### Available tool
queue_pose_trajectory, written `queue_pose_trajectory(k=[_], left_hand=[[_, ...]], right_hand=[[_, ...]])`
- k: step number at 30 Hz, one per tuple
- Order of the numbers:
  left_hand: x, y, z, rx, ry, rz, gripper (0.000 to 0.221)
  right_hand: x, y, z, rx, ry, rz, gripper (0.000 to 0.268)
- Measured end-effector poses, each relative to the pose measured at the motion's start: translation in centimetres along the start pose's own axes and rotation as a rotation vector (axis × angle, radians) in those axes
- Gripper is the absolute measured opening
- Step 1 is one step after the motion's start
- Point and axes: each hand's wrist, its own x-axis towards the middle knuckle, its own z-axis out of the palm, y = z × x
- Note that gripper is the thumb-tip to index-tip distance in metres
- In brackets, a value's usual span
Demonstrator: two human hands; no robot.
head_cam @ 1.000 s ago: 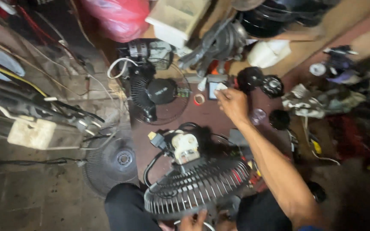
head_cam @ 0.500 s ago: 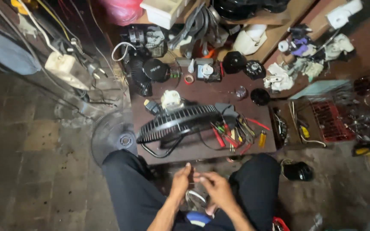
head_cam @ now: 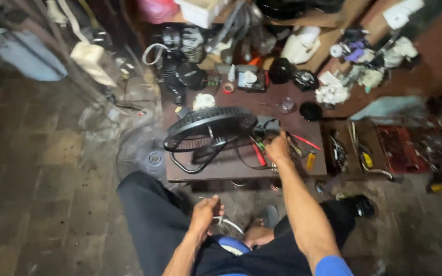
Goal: Repairing a fan by applying a substance to the center of the cage and securing it with a screwdriver.
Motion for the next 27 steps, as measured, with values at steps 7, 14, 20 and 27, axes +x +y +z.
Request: queue_pose_trajectory(k=[7, 14, 20, 27], left_hand=[[4.5, -2.5, -0.8, 0.097, -0.006, 0.221, 0.023], [7.9, 0.9, -2.4, 0.363, 0.221, 0.423, 0.024], [9.2, -1.0, -0.6, 0.294, 0.145, 0.419, 0.025], [0.5, 4.1, 4.3, 0.151, -0.284, 0.803, 0.054]], right_hand=[[0.9, -2.5, -4.2, 0.171, 0.047, -0.053, 0.035], [0.4, -2.5, -7.1, 0.856, 0.336, 0.117, 0.019], [-2.6, -9.0, -15.9, 1.589, 0.51, 0.197, 0.014], [-8.4, -2.9, -16.2, 1.926, 0.306, 0.416, 0.021]])
